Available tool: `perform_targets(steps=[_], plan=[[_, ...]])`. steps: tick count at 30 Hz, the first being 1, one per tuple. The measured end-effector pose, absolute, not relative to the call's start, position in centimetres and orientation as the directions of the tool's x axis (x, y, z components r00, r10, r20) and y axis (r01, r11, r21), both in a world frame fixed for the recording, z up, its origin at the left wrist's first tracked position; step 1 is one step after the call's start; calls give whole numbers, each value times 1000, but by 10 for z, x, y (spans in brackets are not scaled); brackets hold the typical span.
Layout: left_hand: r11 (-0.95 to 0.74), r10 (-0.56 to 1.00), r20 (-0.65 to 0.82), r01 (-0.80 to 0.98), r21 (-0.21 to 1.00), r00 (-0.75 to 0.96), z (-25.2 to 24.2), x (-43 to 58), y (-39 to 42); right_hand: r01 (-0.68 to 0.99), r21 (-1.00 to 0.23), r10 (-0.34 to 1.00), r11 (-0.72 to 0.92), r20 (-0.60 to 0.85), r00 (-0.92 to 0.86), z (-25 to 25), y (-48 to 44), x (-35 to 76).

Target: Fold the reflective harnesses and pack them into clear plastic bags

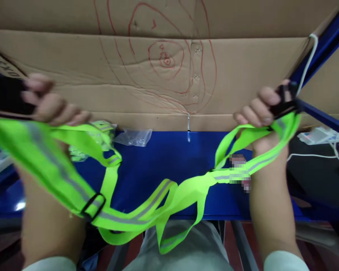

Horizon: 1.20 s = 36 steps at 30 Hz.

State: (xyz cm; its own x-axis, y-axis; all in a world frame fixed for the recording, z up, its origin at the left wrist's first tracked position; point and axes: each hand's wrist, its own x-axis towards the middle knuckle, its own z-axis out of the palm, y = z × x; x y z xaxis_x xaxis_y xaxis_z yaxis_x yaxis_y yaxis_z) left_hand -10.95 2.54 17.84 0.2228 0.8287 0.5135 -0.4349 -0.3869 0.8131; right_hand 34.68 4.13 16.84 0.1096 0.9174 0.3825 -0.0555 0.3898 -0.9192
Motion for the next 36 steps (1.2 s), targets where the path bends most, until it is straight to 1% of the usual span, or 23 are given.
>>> perform_targets(steps=[1, 2, 3, 4, 6, 9, 12, 14, 19, 23, 28, 31, 33, 36], plan=[[-386, 783, 524, -399, 832, 335, 180, -87, 29, -93, -924, 928, 371, 373, -10, 168, 43, 327], [-396, 742, 547, -405, 824, 387, 178, -67, 32, -137, -929, 923, 343, 361, -135, 167, 44, 308], [-415, 708, 578, -422, 806, 406, 175, -50, 33, -194, -928, 905, 319, 359, -229, 164, 44, 291], [-422, 696, 575, -404, 812, 430, 170, -35, 33, -222, -935, 893, 278, 337, -298, 159, 45, 276], [-449, 653, 516, -264, 853, 554, 159, -15, 30, -234, -938, 849, 254, 332, -411, 151, 45, 256], [-480, 623, 371, -37, 876, 688, 148, -5, 20, -85, -954, 734, 286, 276, -620, 144, 44, 250], [-500, 605, 284, 77, 862, 744, 149, -4, 8, 42, -944, 604, 328, 175, -778, 147, 43, 257], [-508, 592, 226, 140, 850, 774, 152, -3, 3, 99, -926, 529, 365, 118, -840, 150, 44, 260], [-531, 576, 97, 281, 799, 812, 148, 6, 3, 211, -883, 397, 419, -31, -917, 146, 48, 252], [-568, 545, 29, 344, 748, 838, 141, 8, 8, 233, -841, 325, 488, -73, -943, 138, 53, 245], [-576, 514, 9, 338, 744, 858, 134, 9, 12, 313, -768, 355, 559, -119, -927, 133, 55, 244], [-582, 515, -2, 351, 734, 857, 128, 11, 14, 410, -698, 357, 587, -231, -905, 133, 52, 243], [-588, 543, -7, 386, 711, 840, 126, 12, 15, 468, -652, 390, 597, -274, -879, 134, 50, 242], [-579, 597, -59, 480, 659, 800, 125, 14, 16, 509, -613, 448, 605, -267, -853, 132, 49, 239]])
